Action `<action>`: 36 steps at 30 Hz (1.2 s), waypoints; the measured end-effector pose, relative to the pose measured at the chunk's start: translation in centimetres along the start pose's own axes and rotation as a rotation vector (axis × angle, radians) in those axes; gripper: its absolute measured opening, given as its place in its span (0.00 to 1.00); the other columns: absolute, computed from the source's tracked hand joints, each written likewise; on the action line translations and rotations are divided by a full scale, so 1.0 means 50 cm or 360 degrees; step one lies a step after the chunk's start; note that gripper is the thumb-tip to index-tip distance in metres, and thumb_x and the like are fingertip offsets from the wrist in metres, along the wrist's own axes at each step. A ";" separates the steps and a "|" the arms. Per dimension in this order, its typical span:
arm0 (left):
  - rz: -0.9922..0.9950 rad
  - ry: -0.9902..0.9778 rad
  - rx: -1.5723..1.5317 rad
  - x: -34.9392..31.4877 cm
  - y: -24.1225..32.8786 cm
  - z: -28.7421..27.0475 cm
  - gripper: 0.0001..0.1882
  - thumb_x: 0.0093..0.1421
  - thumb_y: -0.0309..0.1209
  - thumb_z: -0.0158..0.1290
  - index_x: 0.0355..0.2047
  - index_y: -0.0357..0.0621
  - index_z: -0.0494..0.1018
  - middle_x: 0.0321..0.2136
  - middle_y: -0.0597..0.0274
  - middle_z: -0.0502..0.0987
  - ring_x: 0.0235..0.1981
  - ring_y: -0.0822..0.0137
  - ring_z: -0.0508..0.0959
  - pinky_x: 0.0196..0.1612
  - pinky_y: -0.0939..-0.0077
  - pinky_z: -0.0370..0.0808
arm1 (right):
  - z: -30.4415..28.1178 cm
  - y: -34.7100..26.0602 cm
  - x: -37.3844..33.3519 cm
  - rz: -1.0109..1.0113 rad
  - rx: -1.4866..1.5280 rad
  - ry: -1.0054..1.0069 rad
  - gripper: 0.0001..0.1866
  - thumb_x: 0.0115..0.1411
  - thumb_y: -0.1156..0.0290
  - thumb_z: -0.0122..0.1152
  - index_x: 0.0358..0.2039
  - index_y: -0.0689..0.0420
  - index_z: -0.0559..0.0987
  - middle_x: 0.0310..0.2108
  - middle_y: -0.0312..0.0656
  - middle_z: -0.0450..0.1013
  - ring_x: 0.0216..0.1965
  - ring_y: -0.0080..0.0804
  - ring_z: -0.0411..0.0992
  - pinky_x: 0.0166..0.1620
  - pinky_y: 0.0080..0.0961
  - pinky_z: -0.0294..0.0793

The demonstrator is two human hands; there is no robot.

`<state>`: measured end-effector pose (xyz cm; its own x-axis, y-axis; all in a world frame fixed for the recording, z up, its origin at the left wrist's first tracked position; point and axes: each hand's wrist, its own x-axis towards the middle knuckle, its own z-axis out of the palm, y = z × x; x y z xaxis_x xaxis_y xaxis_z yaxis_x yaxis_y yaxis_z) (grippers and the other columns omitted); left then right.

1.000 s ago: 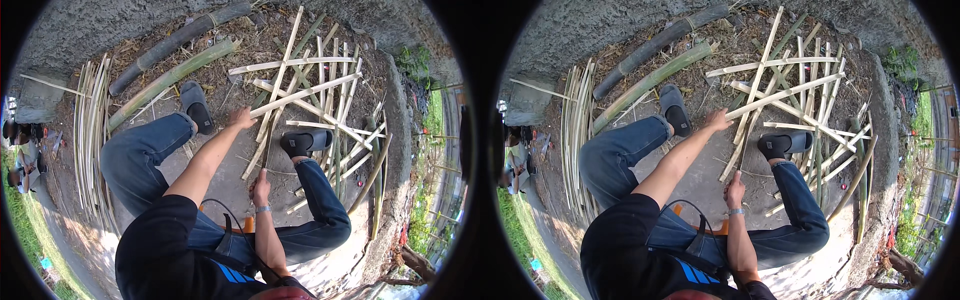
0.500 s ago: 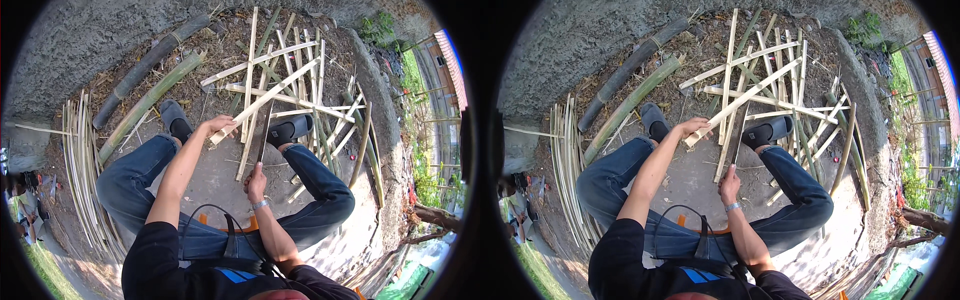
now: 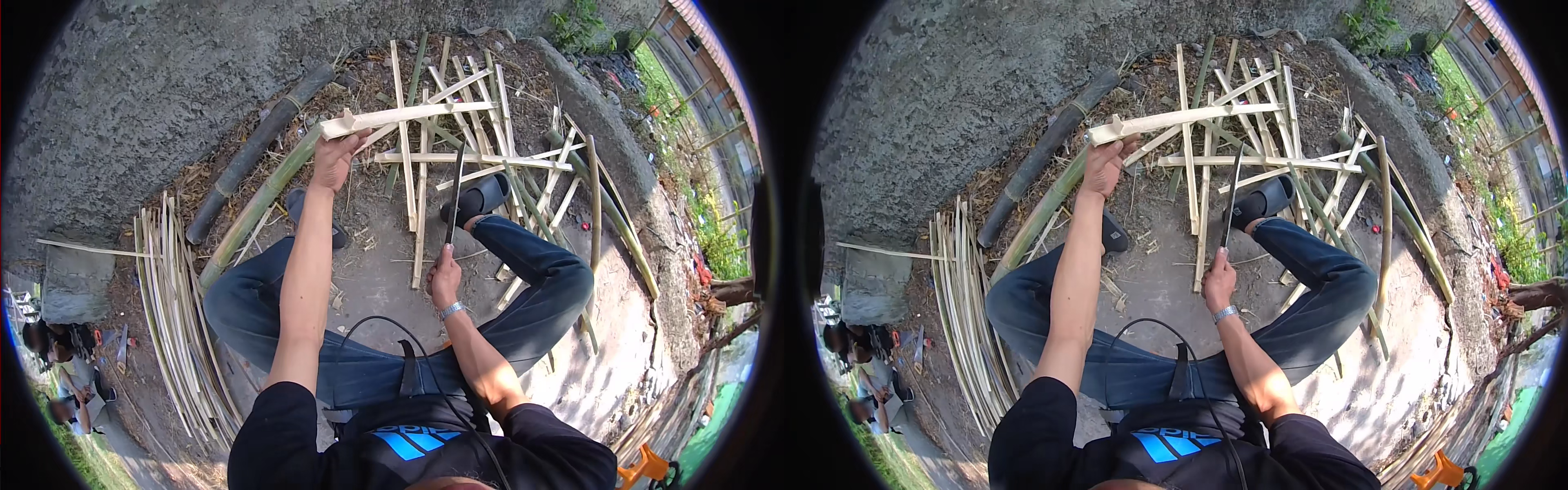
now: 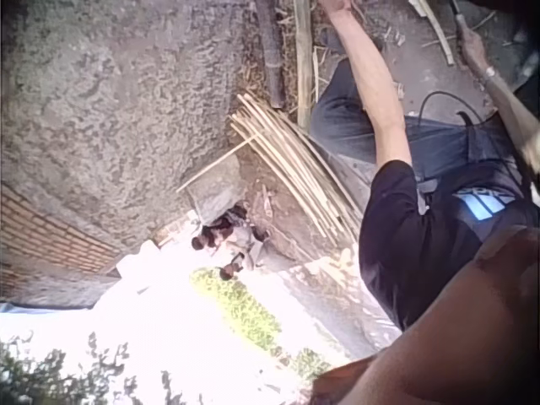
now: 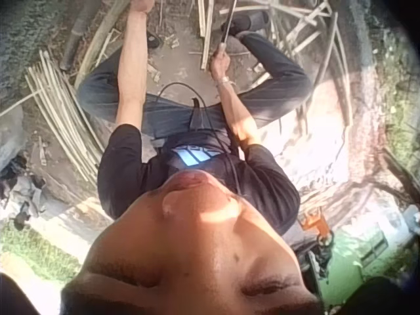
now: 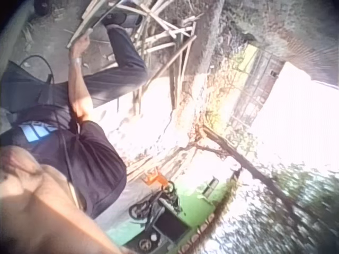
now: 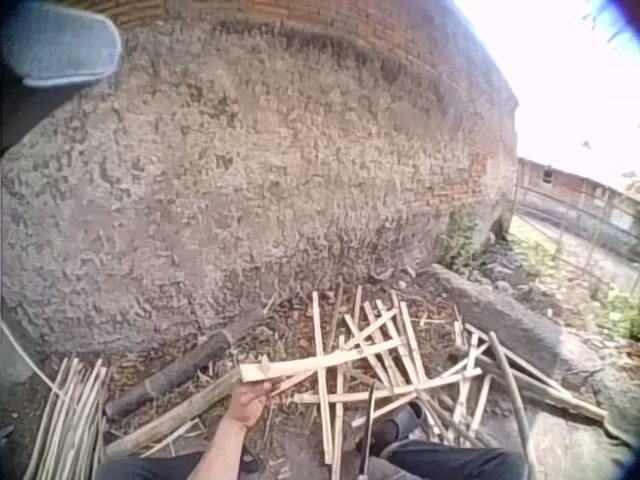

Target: The person uses a machete to shave and thin out bamboo strips, pressing them against a vertical bamboo post for stability while working outdoors.

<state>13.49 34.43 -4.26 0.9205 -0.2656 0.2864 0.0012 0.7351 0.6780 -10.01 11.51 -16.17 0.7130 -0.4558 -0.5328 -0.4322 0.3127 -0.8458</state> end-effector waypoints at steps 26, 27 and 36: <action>0.1715 0.0213 0.1239 -0.021 0.296 0.397 0.15 0.59 0.26 0.65 0.39 0.41 0.68 0.28 0.66 0.77 0.23 0.80 0.73 0.27 0.81 0.71 | -0.022 -0.150 -0.197 -0.0602 -0.0038 -0.0590 0.22 0.73 0.51 0.56 0.30 0.58 0.76 0.17 0.31 0.67 0.18 0.18 0.66 0.23 0.21 0.66; 0.1690 0.0211 0.1225 -0.018 0.294 0.399 0.15 0.59 0.26 0.65 0.39 0.41 0.68 0.28 0.66 0.77 0.23 0.80 0.73 0.27 0.81 0.71 | -0.029 -0.159 -0.209 -0.0629 -0.0006 -0.0742 0.21 0.72 0.53 0.58 0.34 0.59 0.78 0.17 0.31 0.68 0.19 0.19 0.68 0.23 0.21 0.67; 0.1381 0.0151 0.1038 -0.016 0.313 0.474 0.11 0.63 0.29 0.58 0.39 0.38 0.69 0.19 0.65 0.70 0.13 0.78 0.64 0.17 0.79 0.59 | -0.009 -0.103 -0.241 -0.0657 -0.0514 -0.0739 0.29 0.69 0.46 0.58 0.29 0.64 0.77 0.17 0.38 0.69 0.20 0.27 0.68 0.26 0.34 0.68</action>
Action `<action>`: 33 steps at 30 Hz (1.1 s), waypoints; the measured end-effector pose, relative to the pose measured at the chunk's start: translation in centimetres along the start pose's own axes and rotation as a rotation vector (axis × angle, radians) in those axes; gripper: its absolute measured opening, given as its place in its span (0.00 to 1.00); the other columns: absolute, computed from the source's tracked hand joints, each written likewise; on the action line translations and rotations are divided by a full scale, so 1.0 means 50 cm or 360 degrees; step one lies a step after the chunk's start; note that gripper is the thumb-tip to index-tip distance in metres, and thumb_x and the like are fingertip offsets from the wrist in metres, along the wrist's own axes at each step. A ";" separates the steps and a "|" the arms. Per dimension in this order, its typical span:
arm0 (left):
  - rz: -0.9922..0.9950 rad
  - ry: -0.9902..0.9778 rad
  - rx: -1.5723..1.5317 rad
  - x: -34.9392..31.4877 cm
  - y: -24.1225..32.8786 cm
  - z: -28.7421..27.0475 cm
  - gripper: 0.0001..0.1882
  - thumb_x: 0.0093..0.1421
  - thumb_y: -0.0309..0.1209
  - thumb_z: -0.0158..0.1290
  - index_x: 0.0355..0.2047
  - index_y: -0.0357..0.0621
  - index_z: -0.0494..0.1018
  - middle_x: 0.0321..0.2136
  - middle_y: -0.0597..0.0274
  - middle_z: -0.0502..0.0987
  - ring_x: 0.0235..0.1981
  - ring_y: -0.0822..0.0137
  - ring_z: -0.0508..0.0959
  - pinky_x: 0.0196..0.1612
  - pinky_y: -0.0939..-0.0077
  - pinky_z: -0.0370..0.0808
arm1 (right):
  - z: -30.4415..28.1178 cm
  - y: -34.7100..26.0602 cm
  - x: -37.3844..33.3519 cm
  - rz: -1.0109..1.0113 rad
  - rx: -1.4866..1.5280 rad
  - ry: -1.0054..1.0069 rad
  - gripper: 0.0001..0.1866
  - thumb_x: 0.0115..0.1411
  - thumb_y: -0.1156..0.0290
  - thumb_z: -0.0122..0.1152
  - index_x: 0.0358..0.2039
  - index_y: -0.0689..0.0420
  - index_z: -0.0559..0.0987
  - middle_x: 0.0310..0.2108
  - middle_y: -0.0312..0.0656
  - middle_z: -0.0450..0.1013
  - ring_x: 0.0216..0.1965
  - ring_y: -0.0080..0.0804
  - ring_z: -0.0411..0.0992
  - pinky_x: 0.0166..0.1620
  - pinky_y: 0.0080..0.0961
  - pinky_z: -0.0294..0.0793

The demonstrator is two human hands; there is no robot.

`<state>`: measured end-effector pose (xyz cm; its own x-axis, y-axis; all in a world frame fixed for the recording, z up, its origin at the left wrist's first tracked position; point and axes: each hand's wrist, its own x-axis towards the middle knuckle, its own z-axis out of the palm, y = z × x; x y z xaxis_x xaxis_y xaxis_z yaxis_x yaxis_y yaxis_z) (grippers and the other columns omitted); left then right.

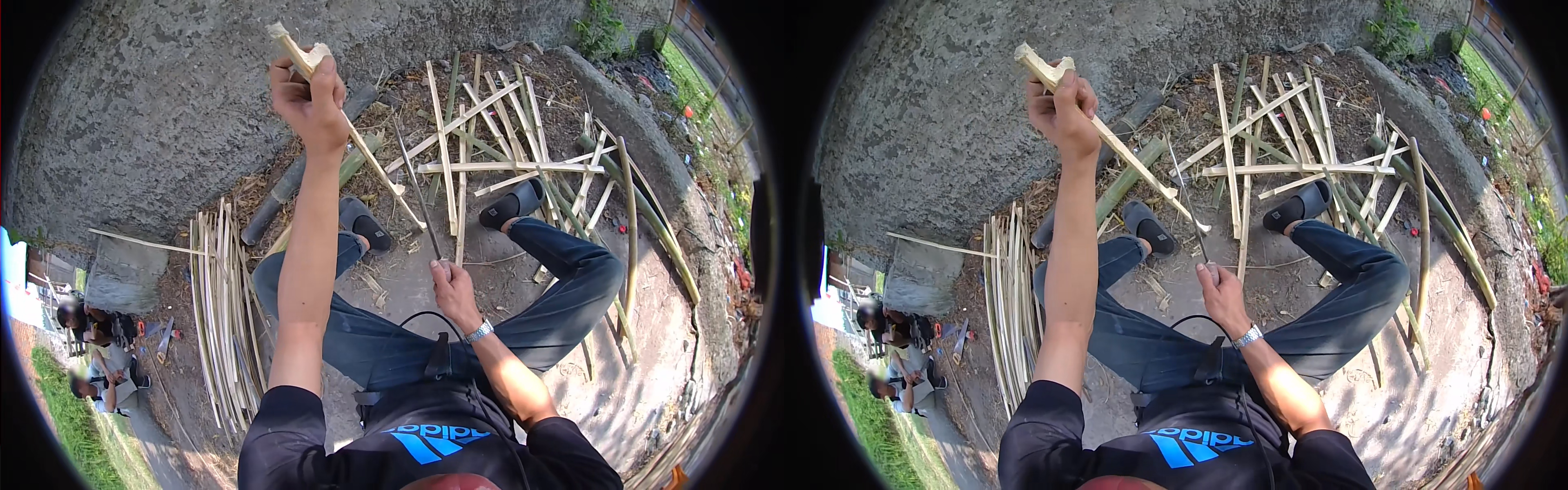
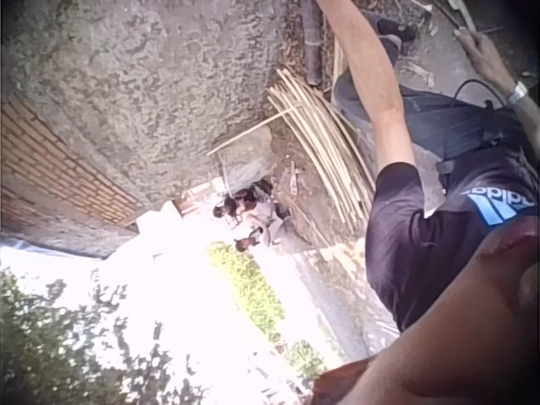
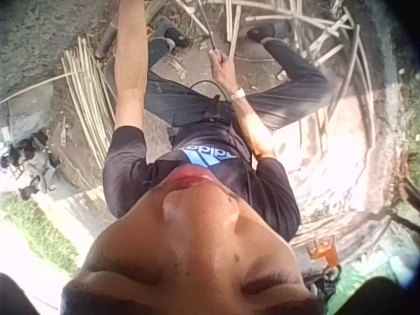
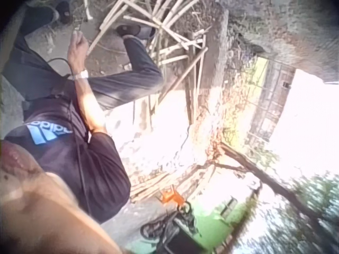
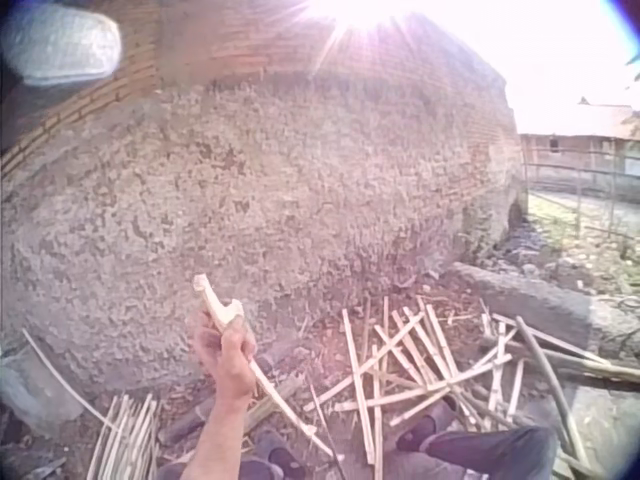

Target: The person uses a machete to shave and thin out bamboo strips, pressing them against a vertical bamboo post for stability while working outdoors.

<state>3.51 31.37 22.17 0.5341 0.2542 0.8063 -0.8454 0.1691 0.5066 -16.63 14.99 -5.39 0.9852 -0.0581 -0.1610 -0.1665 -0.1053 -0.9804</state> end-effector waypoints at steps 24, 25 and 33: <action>-0.0204 -0.0264 -0.0001 0.018 -0.089 -0.074 0.13 0.59 0.28 0.44 0.19 0.46 0.55 0.13 0.68 0.53 0.13 0.74 0.54 0.18 0.74 0.53 | -0.021 -0.096 0.094 0.0249 -0.0069 0.0110 0.36 0.71 0.39 0.52 0.21 0.62 0.74 0.13 0.37 0.68 0.17 0.28 0.68 0.22 0.32 0.66; -0.0156 -0.0222 -0.0001 0.025 -0.099 -0.078 0.13 0.58 0.27 0.44 0.19 0.46 0.54 0.13 0.68 0.53 0.14 0.74 0.53 0.18 0.75 0.53 | -0.044 -0.128 0.101 0.0083 0.0001 0.0145 0.35 0.71 0.39 0.52 0.22 0.62 0.74 0.14 0.36 0.68 0.17 0.25 0.68 0.22 0.30 0.66; -0.0268 -0.0190 -0.0020 0.091 -0.085 -0.117 0.12 0.64 0.31 0.46 0.23 0.47 0.61 0.14 0.71 0.56 0.13 0.75 0.56 0.18 0.75 0.55 | -0.129 -0.390 0.040 -0.0646 0.1005 0.0005 0.31 0.74 0.41 0.47 0.28 0.59 0.69 0.16 0.34 0.61 0.13 0.18 0.59 0.17 0.18 0.58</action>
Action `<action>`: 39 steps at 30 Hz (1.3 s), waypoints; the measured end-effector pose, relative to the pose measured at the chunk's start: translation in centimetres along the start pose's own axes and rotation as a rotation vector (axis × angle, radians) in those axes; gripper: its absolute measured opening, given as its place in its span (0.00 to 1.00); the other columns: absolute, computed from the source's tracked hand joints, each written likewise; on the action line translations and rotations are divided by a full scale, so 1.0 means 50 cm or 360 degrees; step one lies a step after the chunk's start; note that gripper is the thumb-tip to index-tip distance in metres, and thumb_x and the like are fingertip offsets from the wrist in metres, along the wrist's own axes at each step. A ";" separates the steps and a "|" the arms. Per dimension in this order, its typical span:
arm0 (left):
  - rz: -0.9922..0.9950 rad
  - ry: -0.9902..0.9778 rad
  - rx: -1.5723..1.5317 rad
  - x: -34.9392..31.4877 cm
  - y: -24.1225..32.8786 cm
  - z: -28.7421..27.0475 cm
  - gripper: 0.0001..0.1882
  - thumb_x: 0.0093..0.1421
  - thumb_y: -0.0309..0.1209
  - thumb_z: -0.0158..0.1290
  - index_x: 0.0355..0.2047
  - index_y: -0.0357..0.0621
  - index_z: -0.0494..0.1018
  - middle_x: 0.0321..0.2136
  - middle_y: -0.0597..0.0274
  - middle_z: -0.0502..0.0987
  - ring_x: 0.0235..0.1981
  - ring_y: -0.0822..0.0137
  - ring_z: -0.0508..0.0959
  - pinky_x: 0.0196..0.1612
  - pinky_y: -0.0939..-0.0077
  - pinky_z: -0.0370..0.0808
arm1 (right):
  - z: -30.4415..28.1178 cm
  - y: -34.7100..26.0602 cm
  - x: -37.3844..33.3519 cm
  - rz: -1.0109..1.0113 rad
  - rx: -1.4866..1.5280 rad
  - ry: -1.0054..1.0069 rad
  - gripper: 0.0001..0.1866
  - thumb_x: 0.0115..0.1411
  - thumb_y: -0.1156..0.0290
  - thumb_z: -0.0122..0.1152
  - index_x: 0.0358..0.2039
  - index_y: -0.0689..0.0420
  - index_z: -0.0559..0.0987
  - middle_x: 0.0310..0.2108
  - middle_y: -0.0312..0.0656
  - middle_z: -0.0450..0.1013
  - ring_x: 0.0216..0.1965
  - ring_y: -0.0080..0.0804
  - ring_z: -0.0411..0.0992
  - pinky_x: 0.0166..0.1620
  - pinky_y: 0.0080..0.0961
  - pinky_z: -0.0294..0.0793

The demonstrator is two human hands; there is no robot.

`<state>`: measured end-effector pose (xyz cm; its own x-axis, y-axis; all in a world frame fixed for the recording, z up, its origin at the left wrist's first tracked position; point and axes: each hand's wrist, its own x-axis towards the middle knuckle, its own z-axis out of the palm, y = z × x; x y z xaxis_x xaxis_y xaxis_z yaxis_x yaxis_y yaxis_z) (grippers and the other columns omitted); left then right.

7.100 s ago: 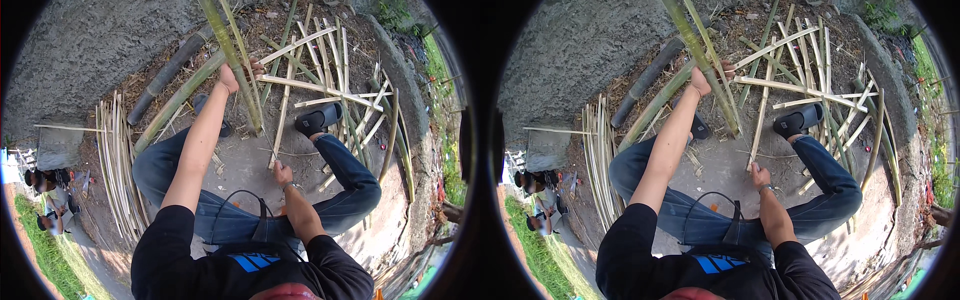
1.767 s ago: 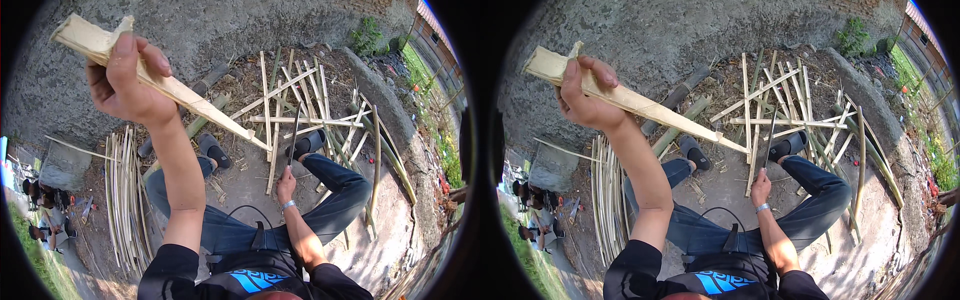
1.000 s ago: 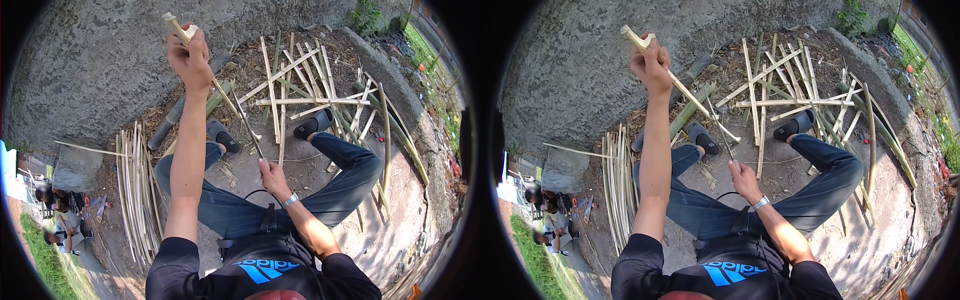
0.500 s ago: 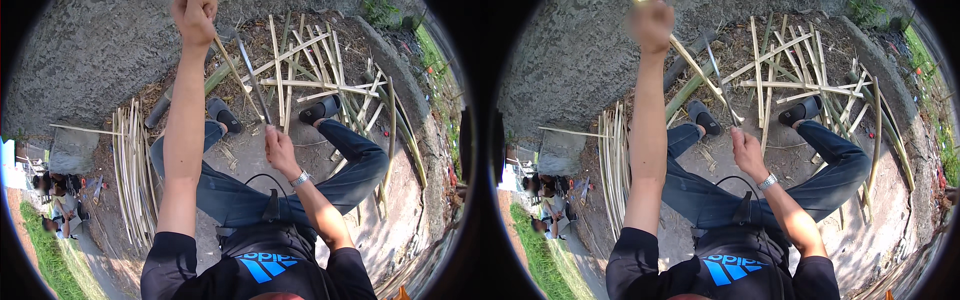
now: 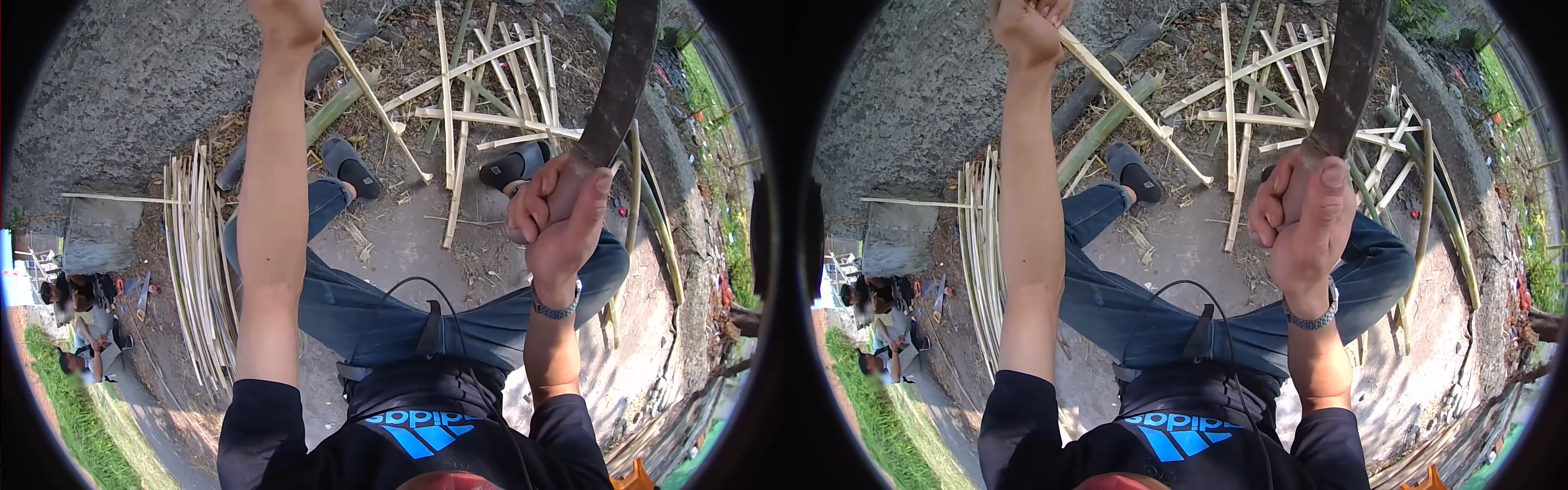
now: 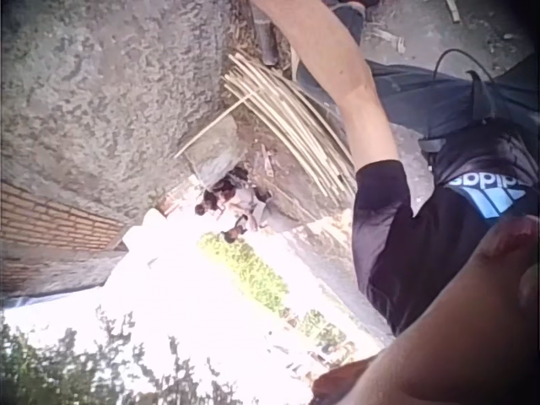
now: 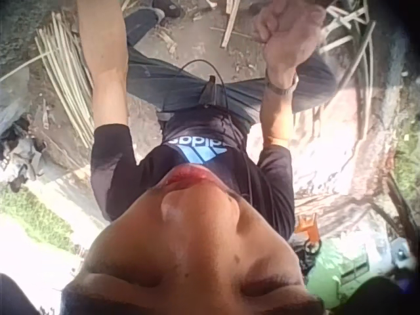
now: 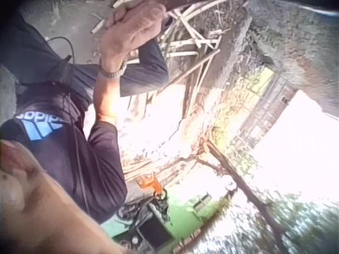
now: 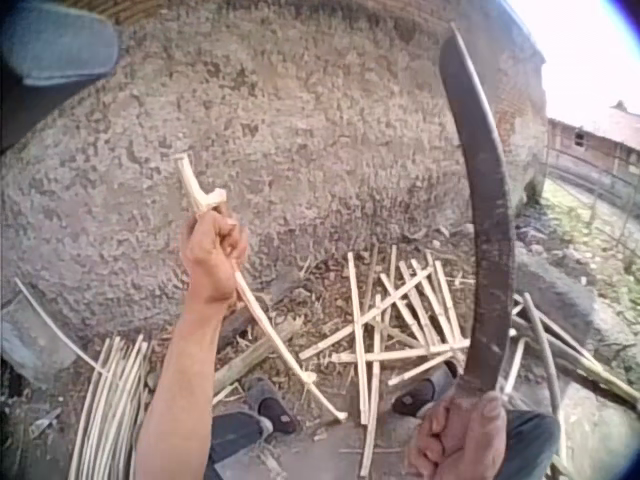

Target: The person uses a machete to shave and thin out bamboo strips, pressing them against a vertical bamboo post for stability while working outdoors.

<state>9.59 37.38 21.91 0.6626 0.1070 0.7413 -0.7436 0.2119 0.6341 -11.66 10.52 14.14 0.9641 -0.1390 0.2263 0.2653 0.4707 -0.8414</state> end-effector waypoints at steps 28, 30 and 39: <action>-0.0767 -0.0085 -0.1327 -0.020 -0.027 0.068 0.17 0.68 0.33 0.46 0.20 0.51 0.60 0.13 0.73 0.55 0.12 0.76 0.55 0.17 0.76 0.51 | -0.077 0.337 -0.052 0.1112 -0.1022 -0.0013 0.37 0.71 0.38 0.50 0.21 0.62 0.74 0.17 0.43 0.71 0.16 0.30 0.71 0.22 0.33 0.70; -0.0700 -0.0067 -0.1194 0.018 -0.017 0.083 0.18 0.68 0.32 0.46 0.19 0.51 0.59 0.13 0.74 0.55 0.12 0.77 0.56 0.17 0.76 0.51 | -0.076 0.276 -0.032 0.1043 -0.0958 -0.0067 0.29 0.72 0.42 0.52 0.25 0.55 0.70 0.17 0.28 0.63 0.14 0.16 0.60 0.17 0.21 0.62; -0.0141 0.0103 0.0145 0.045 -0.050 0.112 0.18 0.62 0.31 0.47 0.15 0.48 0.59 0.12 0.72 0.59 0.11 0.77 0.57 0.16 0.74 0.50 | -0.129 0.262 -0.053 0.1956 0.0712 -0.0197 0.30 0.70 0.35 0.47 0.29 0.51 0.67 0.17 0.23 0.55 0.13 0.16 0.51 0.21 0.21 0.58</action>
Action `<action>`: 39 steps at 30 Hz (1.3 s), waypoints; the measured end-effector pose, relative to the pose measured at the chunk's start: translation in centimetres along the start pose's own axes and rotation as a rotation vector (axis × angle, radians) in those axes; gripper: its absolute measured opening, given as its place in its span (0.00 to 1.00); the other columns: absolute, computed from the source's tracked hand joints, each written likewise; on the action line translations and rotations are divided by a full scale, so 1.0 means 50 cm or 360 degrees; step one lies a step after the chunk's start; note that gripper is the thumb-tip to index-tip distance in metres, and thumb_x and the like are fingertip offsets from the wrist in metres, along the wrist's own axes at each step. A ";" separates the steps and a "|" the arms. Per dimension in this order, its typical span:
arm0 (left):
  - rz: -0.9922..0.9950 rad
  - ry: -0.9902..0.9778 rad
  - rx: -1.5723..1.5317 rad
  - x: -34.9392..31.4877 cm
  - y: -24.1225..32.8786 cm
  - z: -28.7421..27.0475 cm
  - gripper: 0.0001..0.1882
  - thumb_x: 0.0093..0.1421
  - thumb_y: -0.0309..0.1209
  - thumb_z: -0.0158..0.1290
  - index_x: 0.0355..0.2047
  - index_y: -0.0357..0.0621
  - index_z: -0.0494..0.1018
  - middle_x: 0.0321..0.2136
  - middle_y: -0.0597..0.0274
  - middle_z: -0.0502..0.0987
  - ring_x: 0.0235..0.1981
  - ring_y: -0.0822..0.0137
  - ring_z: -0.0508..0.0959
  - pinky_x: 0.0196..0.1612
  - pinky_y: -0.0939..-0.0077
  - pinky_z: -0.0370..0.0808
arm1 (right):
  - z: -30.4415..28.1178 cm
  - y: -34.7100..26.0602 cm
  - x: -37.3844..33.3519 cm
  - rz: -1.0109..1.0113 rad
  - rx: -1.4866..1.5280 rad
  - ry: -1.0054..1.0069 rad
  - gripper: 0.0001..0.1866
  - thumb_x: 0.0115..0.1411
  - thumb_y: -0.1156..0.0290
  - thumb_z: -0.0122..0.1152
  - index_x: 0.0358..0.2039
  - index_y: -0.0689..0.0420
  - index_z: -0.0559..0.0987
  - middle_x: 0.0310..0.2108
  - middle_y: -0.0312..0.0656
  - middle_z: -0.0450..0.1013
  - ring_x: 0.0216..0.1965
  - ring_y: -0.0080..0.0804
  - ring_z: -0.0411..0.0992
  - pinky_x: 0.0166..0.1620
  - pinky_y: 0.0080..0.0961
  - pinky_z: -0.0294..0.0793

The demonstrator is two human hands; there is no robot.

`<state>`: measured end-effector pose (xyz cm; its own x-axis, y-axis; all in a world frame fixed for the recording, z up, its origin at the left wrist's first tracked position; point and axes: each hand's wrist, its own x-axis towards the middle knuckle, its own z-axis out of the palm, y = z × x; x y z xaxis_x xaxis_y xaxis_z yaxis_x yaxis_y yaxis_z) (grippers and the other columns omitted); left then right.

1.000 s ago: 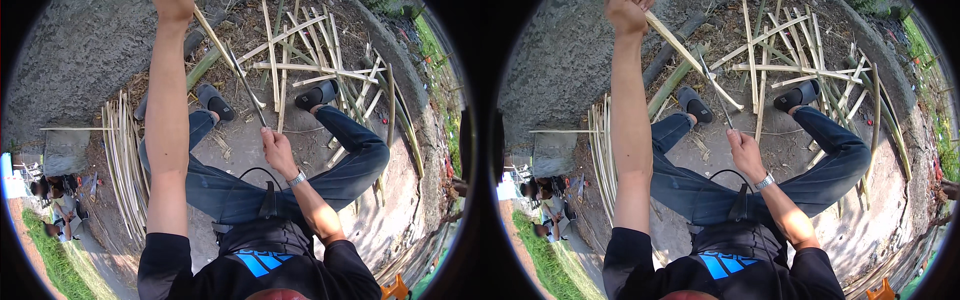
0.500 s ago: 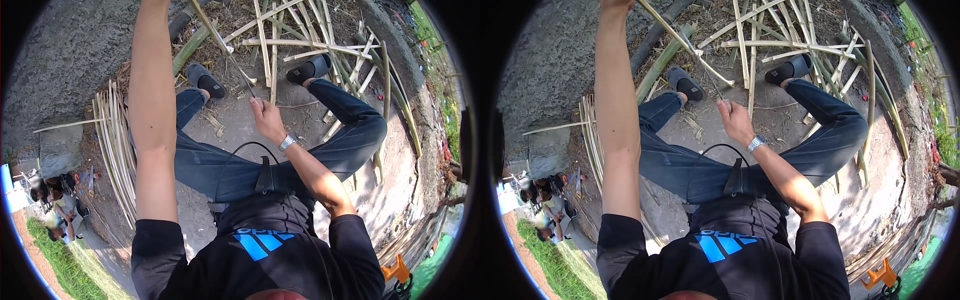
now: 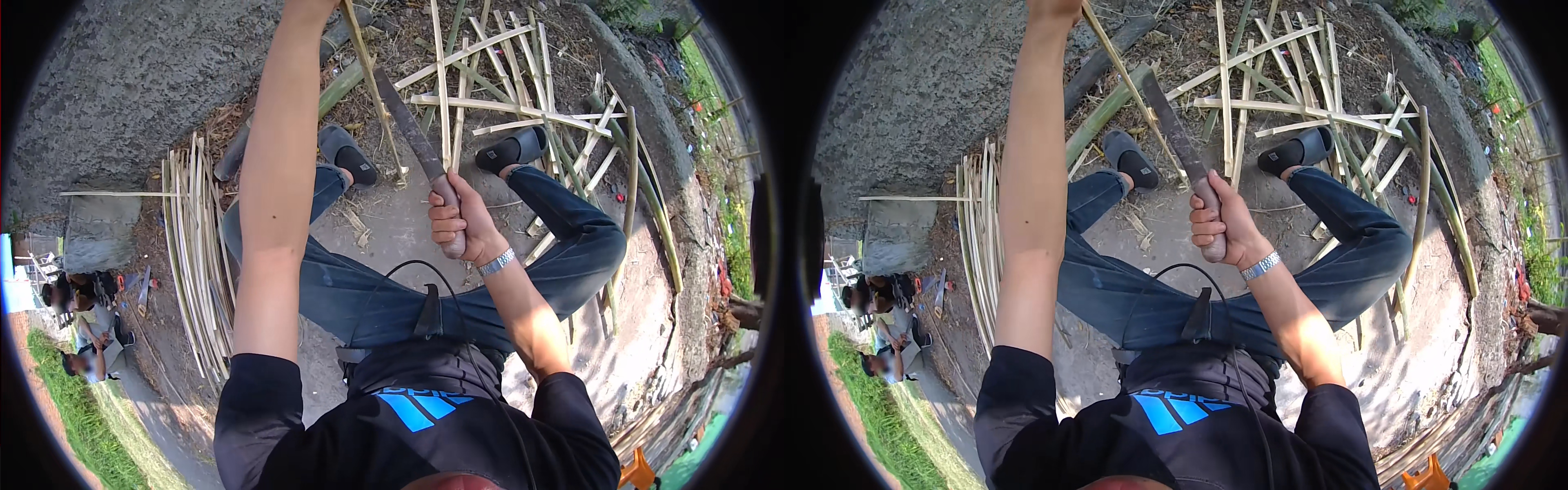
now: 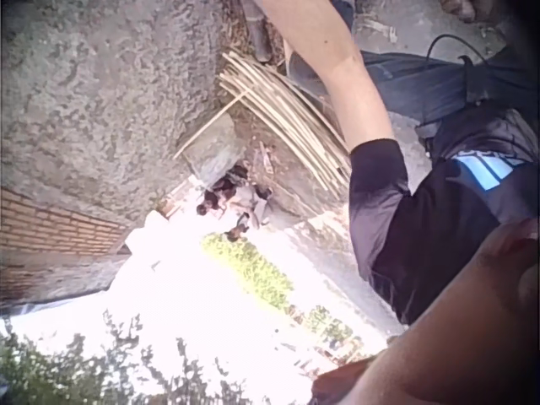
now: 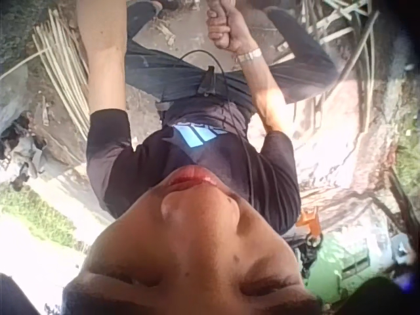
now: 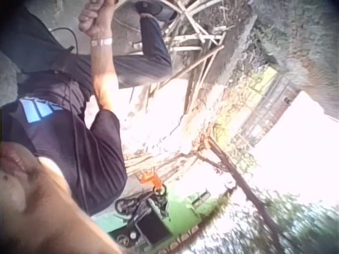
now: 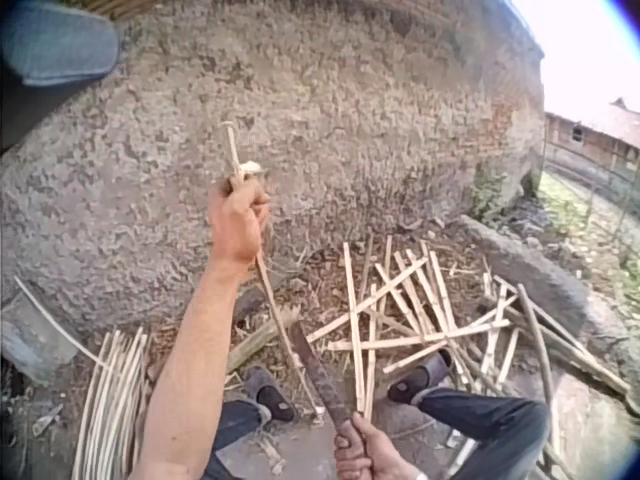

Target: The person uses a machete to shave and thin out bamboo strips, pressing them against a vertical bamboo post for stability while working outdoors.

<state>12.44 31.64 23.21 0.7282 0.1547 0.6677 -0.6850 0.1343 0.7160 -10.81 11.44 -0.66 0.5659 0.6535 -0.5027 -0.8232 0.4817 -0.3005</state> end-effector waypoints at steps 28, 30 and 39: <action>-0.0041 -0.0220 0.0004 -0.028 0.063 -0.084 0.09 0.56 0.24 0.45 0.21 0.47 0.58 0.16 0.71 0.55 0.11 0.75 0.53 0.15 0.77 0.51 | -0.005 0.045 0.002 -0.0736 -0.1061 0.0955 0.26 0.73 0.47 0.54 0.27 0.56 0.72 0.15 0.28 0.63 0.13 0.16 0.61 0.16 0.21 0.60; 0.0029 -0.0224 -0.0034 -0.037 0.084 -0.086 0.10 0.57 0.24 0.45 0.21 0.47 0.58 0.16 0.70 0.56 0.11 0.75 0.53 0.15 0.77 0.52 | 0.036 0.014 -0.038 -0.0813 -0.1008 0.0890 0.25 0.73 0.47 0.53 0.28 0.56 0.71 0.15 0.27 0.62 0.13 0.15 0.60 0.17 0.21 0.60; 0.0065 -0.0178 -0.0053 -0.038 0.041 -0.054 0.12 0.55 0.21 0.43 0.19 0.47 0.53 0.15 0.69 0.53 0.14 0.75 0.54 0.19 0.77 0.52 | 0.077 0.029 -0.071 -0.1028 -0.1030 0.0619 0.24 0.74 0.49 0.54 0.27 0.56 0.71 0.16 0.27 0.63 0.15 0.15 0.61 0.18 0.19 0.61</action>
<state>9.60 34.26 22.87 0.6960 0.0508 0.7162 -0.7133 0.1630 0.6816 -13.81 12.07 3.82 0.9555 0.0849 -0.2825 -0.2938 0.1906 -0.9367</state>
